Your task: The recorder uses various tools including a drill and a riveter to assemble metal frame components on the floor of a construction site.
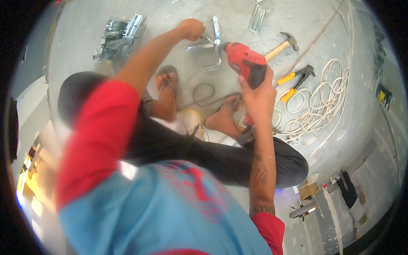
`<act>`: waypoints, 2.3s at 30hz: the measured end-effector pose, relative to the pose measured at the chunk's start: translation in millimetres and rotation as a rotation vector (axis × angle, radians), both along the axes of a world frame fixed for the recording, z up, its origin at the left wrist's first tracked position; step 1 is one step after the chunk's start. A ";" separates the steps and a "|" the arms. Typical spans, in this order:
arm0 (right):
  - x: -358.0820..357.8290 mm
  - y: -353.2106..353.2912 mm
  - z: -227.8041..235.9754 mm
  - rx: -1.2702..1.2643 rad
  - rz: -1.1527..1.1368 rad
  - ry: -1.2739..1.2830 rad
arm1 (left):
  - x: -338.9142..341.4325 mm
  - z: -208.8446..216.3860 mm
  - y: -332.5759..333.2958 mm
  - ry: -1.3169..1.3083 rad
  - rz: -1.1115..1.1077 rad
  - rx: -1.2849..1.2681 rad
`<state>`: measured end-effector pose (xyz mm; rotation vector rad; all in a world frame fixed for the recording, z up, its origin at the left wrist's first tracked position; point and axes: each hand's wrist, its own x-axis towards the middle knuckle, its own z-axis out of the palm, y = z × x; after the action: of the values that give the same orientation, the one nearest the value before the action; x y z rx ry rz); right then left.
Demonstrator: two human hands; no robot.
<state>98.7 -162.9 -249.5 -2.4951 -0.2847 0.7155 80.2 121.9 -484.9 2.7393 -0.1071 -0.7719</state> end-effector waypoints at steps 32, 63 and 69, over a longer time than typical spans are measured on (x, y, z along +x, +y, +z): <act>54.0 64.8 21.0 -0.086 0.160 0.246 | -5.9 -17.0 0.9 -0.059 0.063 -0.044; 52.7 99.0 25.6 -0.277 0.497 0.074 | -11.8 -15.3 2.5 -0.128 0.101 -0.107; 65.6 101.7 24.2 -0.249 0.592 0.070 | -13.4 -14.9 3.9 -0.123 0.076 -0.109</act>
<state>164.3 -61.3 -225.3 -2.6201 -0.9869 1.1224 66.8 125.8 -499.8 2.6690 -0.0682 -0.5596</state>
